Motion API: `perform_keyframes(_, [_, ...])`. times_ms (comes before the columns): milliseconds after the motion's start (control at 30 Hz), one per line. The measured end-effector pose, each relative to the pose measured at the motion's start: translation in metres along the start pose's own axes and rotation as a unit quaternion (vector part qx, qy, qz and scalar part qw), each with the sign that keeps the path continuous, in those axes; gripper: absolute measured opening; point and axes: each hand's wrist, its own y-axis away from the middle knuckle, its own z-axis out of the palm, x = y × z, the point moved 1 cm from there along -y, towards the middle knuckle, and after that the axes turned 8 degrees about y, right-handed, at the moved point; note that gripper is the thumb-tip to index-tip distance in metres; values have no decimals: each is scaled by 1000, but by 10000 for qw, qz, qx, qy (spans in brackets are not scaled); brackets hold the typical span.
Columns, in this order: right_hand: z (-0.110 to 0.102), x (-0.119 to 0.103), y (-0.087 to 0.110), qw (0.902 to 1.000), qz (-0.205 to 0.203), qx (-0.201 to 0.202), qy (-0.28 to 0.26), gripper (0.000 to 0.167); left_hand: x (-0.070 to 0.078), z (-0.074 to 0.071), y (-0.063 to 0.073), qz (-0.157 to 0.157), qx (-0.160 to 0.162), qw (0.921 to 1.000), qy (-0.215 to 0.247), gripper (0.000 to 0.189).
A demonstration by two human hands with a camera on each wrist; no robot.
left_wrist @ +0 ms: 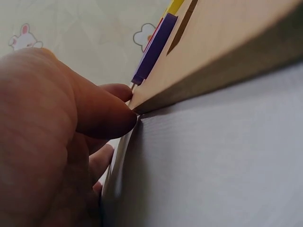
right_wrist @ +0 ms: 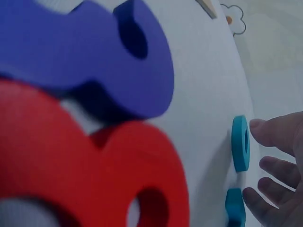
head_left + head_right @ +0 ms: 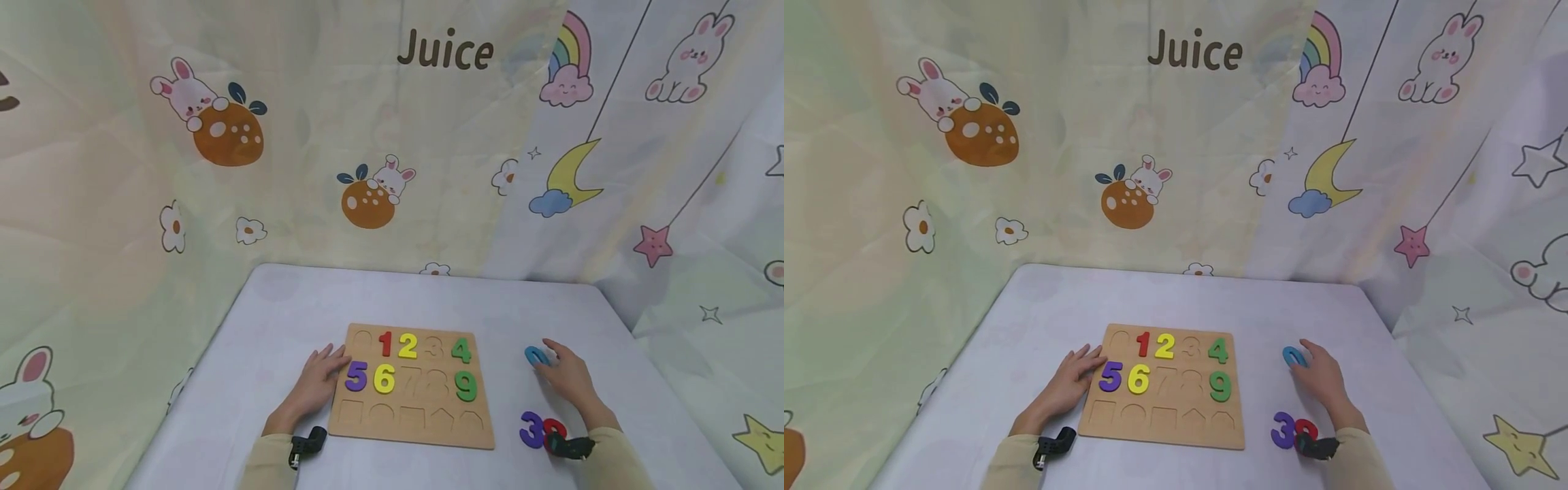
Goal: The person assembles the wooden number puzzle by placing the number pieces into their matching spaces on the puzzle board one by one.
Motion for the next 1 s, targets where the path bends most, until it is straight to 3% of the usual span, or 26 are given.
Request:
perform_keyframes(233, [12, 6, -4, 9996, 276, -115, -14, 63, 3, -3, 1, -98, -8, 9999, 32, 43])
perform_keyframes(800, [13, -6, -3, 9996, -45, -237, -121, 66, 2, -1, 0, -118, 12, 9999, 10, 44])
perform_keyframes(1000, [14, -6, -6, 9989, 137, -447, -98, 67, 1, 0, -1, -112, 52, 9999, 17, 44])
